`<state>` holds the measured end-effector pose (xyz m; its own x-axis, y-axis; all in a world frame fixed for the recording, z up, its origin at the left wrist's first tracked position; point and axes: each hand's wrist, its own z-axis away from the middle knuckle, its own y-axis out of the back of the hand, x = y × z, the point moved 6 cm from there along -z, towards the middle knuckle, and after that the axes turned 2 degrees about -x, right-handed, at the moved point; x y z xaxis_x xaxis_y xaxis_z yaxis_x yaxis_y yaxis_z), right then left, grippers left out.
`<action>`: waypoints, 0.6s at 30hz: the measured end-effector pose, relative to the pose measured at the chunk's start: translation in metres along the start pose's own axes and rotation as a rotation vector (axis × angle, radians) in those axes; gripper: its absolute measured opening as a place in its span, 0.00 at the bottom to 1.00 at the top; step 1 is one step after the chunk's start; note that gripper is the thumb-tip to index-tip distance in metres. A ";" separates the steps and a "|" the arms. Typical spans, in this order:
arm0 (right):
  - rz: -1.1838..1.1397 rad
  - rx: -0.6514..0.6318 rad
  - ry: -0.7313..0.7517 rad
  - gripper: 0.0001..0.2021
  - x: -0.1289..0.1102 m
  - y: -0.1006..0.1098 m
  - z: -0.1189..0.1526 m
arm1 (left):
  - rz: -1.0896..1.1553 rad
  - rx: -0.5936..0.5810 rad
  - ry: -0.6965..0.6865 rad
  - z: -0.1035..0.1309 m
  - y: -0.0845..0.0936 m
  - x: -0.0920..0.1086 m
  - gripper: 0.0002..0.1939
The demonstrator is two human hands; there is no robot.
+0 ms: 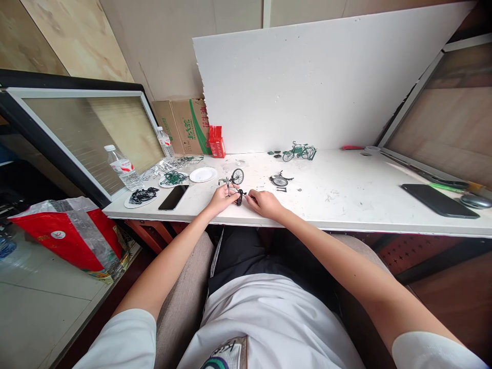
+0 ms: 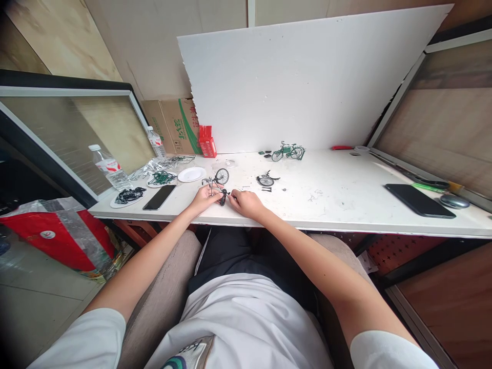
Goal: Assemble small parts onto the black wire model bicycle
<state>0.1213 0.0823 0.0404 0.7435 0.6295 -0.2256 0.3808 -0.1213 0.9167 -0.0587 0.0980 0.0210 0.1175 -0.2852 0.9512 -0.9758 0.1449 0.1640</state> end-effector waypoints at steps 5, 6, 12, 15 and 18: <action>0.008 -0.009 -0.007 0.18 0.002 -0.003 -0.001 | -0.013 -0.004 0.001 0.000 0.000 -0.002 0.21; 0.008 -0.009 -0.007 0.18 0.002 -0.004 -0.001 | -0.015 -0.003 0.001 0.000 0.000 -0.002 0.21; 0.005 -0.009 0.011 0.17 0.000 -0.002 0.000 | -0.031 -0.002 -0.003 0.000 0.000 -0.002 0.20; 0.002 -0.012 0.013 0.17 -0.001 0.000 0.000 | -0.057 -0.002 -0.011 -0.001 -0.001 -0.002 0.20; -0.003 -0.006 0.018 0.17 -0.001 0.000 0.000 | -0.072 0.001 -0.015 -0.001 0.000 -0.003 0.19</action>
<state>0.1203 0.0814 0.0410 0.7324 0.6435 -0.2225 0.3798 -0.1148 0.9179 -0.0584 0.0996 0.0180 0.1851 -0.3092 0.9328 -0.9650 0.1225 0.2321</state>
